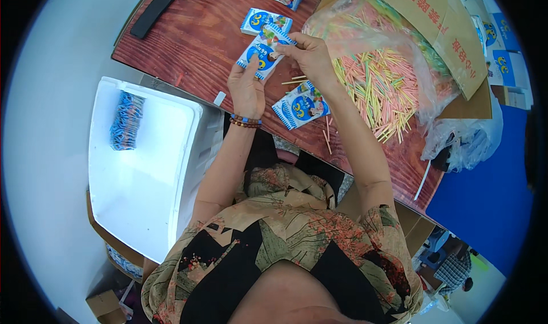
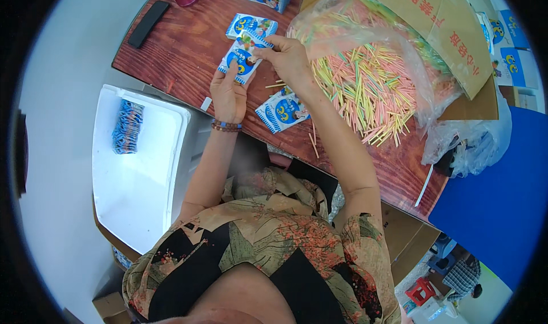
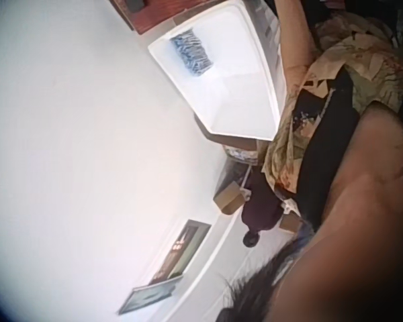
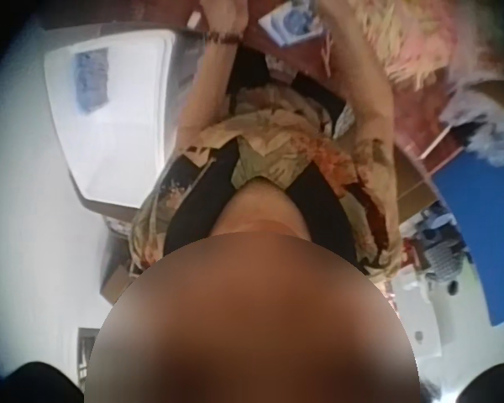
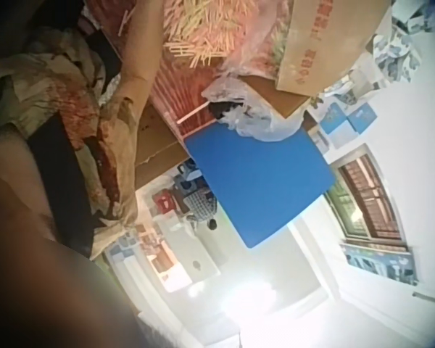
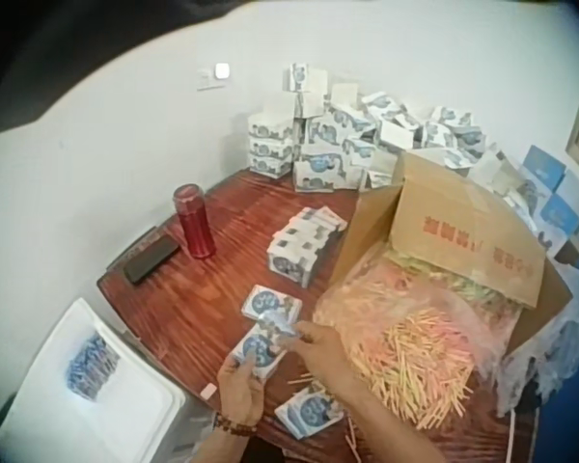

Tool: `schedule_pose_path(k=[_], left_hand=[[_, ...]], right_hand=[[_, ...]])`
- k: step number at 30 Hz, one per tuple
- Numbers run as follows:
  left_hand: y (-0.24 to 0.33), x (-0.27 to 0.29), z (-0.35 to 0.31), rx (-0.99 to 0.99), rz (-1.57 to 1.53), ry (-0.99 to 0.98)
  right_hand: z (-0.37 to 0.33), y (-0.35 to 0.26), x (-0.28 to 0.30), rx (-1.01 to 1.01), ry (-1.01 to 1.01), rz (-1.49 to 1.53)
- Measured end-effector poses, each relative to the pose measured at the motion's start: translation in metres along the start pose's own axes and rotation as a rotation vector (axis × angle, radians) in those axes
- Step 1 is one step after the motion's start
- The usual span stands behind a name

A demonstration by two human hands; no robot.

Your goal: Picking up small bundles of toothpicks and sliding them into printed blue packets.

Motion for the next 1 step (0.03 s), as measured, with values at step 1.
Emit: schedule_pose_path(k=[1], left_hand=[[0.0001,-0.0005,0.0010,0.031,0.004,-0.017]], right_hand=[[-0.0028,0.0000,0.0017,0.001,0.031,0.006]])
Point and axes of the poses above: each hand's wrist, its own z-axis towards the middle knuckle, its own x-axis out of the back of the hand, y = z × x, the point moved 6 cm from there along z, towards the middle knuckle, and after that the axes turned 7 degrees about -x, right-handed, at the moved point
